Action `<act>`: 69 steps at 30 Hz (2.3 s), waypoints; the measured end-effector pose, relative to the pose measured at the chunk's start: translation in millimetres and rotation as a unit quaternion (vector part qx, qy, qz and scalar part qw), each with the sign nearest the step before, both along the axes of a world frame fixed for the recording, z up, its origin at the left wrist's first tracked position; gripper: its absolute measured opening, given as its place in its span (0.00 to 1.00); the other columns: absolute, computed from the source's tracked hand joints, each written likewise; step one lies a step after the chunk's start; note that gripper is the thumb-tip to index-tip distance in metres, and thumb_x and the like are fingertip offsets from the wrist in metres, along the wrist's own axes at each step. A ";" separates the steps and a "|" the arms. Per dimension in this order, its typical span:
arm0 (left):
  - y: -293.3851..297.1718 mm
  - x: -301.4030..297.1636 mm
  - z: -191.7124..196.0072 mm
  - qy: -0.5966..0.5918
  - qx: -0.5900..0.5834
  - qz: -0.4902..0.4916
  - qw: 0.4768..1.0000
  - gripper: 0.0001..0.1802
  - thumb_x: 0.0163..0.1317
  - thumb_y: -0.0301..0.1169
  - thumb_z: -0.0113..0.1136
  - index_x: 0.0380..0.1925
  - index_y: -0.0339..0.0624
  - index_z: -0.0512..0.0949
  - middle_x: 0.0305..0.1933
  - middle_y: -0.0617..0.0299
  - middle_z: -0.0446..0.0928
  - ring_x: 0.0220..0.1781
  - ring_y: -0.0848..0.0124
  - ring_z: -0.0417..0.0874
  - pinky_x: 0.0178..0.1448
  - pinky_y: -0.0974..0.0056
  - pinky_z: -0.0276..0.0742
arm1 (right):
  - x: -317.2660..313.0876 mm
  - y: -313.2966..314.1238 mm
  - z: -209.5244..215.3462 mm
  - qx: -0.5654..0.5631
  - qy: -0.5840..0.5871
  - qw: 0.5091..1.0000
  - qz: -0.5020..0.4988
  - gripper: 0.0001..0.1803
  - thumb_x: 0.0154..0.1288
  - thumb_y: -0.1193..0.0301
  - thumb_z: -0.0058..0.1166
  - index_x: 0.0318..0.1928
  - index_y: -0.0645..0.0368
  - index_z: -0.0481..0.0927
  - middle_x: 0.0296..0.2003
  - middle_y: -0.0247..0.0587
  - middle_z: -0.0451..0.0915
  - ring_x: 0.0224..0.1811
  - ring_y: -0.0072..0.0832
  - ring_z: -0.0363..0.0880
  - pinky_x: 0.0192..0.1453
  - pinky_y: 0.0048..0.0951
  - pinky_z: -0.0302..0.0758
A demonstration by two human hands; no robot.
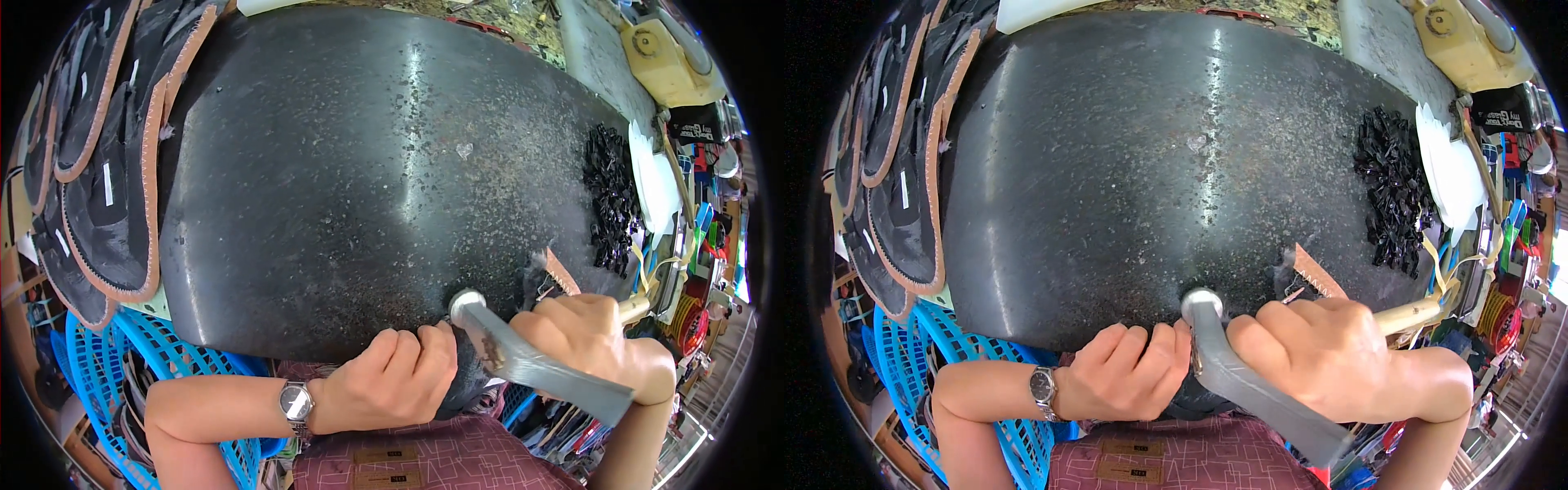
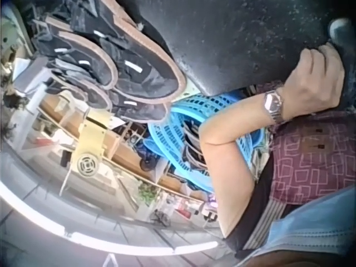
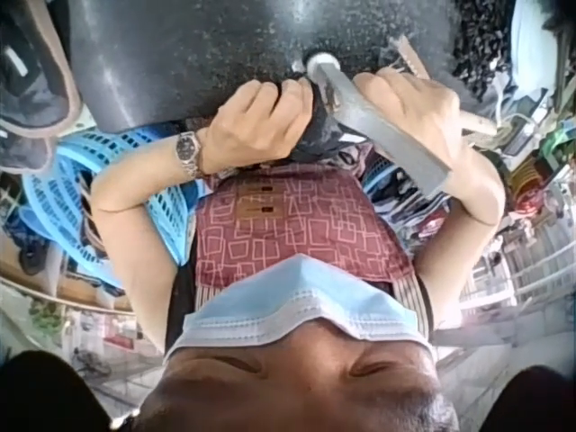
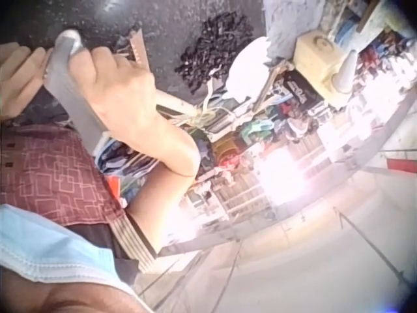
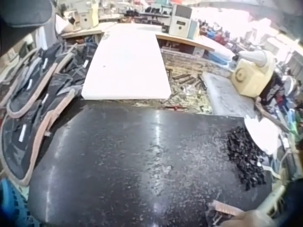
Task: Assembling shoe components and using a hammer to secure parts on a workbench in a factory.
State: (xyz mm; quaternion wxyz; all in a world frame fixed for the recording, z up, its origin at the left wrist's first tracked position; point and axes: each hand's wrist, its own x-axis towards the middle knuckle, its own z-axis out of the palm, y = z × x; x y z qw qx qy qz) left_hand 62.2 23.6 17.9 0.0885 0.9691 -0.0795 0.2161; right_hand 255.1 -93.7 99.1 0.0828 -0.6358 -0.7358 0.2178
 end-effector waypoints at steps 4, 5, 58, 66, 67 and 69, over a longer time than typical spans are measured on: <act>2.9 -0.3 15.2 0.062 0.019 -0.015 0.998 0.13 0.51 0.31 0.57 0.34 0.32 0.79 0.32 0.60 0.73 0.23 0.73 0.68 0.28 0.71 0.63 | -4.0 -5.5 -1.8 0.005 -0.008 1.000 0.000 0.16 0.47 0.67 0.54 0.37 0.61 0.72 0.21 0.32 0.66 0.16 0.25 0.73 0.18 0.27 0.70; 3.1 -0.6 16.6 0.100 -0.056 -0.003 0.993 0.15 0.51 0.32 0.60 0.37 0.34 0.79 0.33 0.60 0.73 0.26 0.72 0.71 0.29 0.70 0.64 | -4.0 -9.2 -5.5 -0.008 0.000 1.000 0.008 0.16 0.48 0.67 0.54 0.37 0.61 0.72 0.21 0.33 0.66 0.16 0.26 0.73 0.18 0.27 0.70; 23.1 48.8 8.0 0.024 0.037 -0.210 0.977 0.13 0.50 0.27 0.61 0.34 0.29 0.79 0.29 0.56 0.74 0.29 0.68 0.76 0.29 0.69 0.73 | 0.7 -41.0 -6.2 0.003 0.013 0.993 -0.116 0.16 0.47 0.67 0.54 0.37 0.60 0.70 0.21 0.32 0.64 0.18 0.24 0.72 0.17 0.26 0.69; 34.1 35.2 10.7 0.155 -0.208 -0.151 0.954 0.16 0.48 0.29 0.61 0.36 0.31 0.79 0.28 0.58 0.74 0.26 0.69 0.75 0.25 0.70 0.69 | -2.5 -42.8 -13.5 0.014 0.017 0.991 -0.134 0.15 0.48 0.68 0.54 0.37 0.60 0.69 0.20 0.32 0.64 0.17 0.26 0.72 0.17 0.28 0.70; 32.6 33.3 13.7 0.105 -0.093 -0.176 0.974 0.16 0.49 0.29 0.61 0.36 0.30 0.79 0.28 0.57 0.74 0.26 0.69 0.75 0.25 0.71 0.68 | -0.8 -41.9 -13.5 0.019 0.042 0.990 -0.134 0.15 0.48 0.68 0.54 0.37 0.59 0.69 0.20 0.32 0.64 0.18 0.26 0.73 0.18 0.28 0.70; 25.9 30.0 9.6 0.057 -0.033 -0.178 0.982 0.16 0.49 0.29 0.61 0.36 0.28 0.80 0.29 0.57 0.74 0.26 0.70 0.74 0.25 0.72 0.67 | -4.0 -41.2 -7.5 0.013 0.048 0.990 -0.129 0.16 0.48 0.68 0.54 0.38 0.59 0.70 0.21 0.32 0.64 0.18 0.26 0.74 0.18 0.28 0.71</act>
